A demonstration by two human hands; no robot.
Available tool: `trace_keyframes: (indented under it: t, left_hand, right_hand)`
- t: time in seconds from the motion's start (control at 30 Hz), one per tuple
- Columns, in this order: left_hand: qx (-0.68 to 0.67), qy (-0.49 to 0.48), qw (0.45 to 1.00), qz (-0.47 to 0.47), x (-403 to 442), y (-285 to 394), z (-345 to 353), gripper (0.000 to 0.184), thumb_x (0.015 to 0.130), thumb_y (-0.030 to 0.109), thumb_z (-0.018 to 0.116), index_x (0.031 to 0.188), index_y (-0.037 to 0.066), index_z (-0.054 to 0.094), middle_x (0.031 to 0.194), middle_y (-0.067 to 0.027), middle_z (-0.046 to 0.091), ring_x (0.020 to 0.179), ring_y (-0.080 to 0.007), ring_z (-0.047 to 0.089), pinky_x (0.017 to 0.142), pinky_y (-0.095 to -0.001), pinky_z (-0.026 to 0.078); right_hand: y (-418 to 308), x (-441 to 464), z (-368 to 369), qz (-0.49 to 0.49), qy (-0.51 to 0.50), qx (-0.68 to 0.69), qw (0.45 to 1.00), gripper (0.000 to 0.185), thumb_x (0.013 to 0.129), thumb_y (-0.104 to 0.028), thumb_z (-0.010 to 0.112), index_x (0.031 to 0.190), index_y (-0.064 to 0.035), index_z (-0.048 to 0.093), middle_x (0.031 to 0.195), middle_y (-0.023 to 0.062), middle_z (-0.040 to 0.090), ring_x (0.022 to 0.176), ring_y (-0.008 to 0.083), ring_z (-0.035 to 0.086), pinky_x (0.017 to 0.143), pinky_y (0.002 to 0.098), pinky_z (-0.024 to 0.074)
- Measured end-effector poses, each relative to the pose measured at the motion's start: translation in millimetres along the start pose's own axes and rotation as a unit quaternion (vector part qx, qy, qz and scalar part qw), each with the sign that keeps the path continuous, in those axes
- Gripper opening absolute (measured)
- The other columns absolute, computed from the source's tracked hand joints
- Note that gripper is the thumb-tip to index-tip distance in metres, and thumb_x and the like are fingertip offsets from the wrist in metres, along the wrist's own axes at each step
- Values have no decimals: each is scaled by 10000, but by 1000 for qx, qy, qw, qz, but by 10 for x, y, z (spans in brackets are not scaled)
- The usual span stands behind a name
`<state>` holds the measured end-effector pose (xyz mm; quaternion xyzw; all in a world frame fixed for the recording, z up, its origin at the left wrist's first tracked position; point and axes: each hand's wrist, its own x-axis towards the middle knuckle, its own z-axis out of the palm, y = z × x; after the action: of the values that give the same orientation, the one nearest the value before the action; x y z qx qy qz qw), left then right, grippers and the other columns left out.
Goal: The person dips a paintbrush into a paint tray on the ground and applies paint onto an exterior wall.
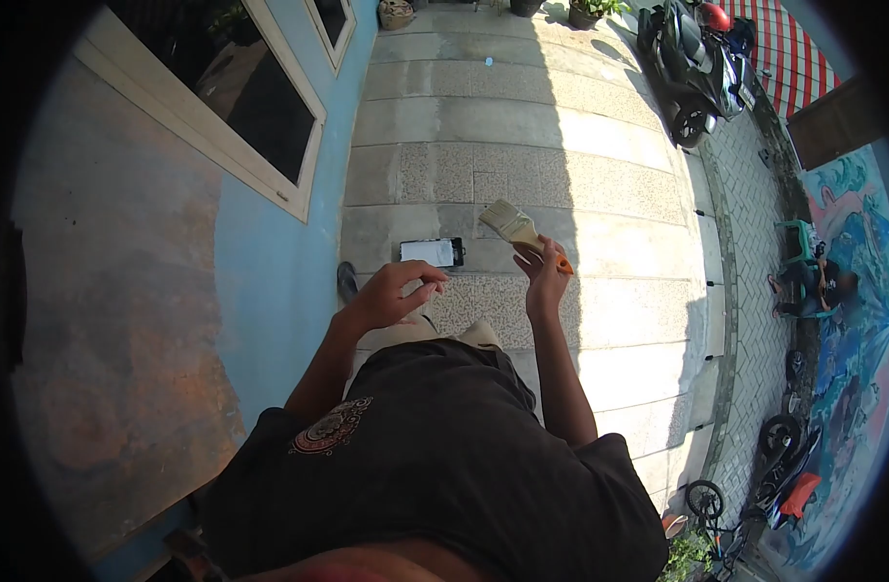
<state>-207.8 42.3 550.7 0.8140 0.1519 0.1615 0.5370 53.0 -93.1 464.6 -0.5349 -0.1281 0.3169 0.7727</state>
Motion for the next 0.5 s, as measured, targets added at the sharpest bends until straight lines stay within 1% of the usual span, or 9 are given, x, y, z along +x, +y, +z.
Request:
trace_keyframes:
  t: [0.07,0.13,0.27,0.3,0.37,0.5]
  left_hand:
    - [3,-1,1000,-5,66,-47,-73,233,974,80,612,1180,7,690,1041,-120,741,982,-220,712,895,-354,544]
    - [1,1,1000,-6,124,-83,-131,230,966,99,629,1173,16,688,1029,-133,728,949,-240,703,866,-364,549]
    - [4,37,999,-14,196,-115,-157,229,966,101,633,1173,17,684,1036,-134,725,948,-237,701,867,-362,549]
    - [-2,45,999,-22,211,-129,-142,226,966,102,634,1170,18,683,1041,-136,723,947,-236,701,867,-361,549]
    - [6,66,997,-37,298,-129,-154,213,968,101,630,1159,20,679,1043,-133,719,950,-234,701,868,-361,550]
    - [14,124,990,-66,477,-186,-77,217,964,99,629,1162,23,677,1042,-123,716,947,-236,702,867,-363,551]
  right_hand:
    - [38,86,53,4,4,0,1000,436,1095,-343,528,1292,45,540,1179,236,669,1074,344,731,874,437,626]
    - [80,167,100,9,1,1,1000,437,1094,-344,530,1293,45,540,1182,237,669,1070,345,732,872,440,626]
    - [128,441,194,22,-13,0,1000,430,1091,-345,539,1291,36,544,1176,235,674,1057,346,736,867,450,623]
    - [133,478,187,27,-22,-2,999,430,1091,-345,539,1291,36,544,1176,235,674,1057,346,736,867,450,623]
    - [125,715,246,62,-47,-9,997,453,1079,-382,557,1307,9,541,1181,240,687,1104,346,719,920,449,599]
    - [140,1195,326,84,-102,-27,991,452,1078,-376,558,1309,12,539,1166,241,696,1098,345,723,912,450,598]
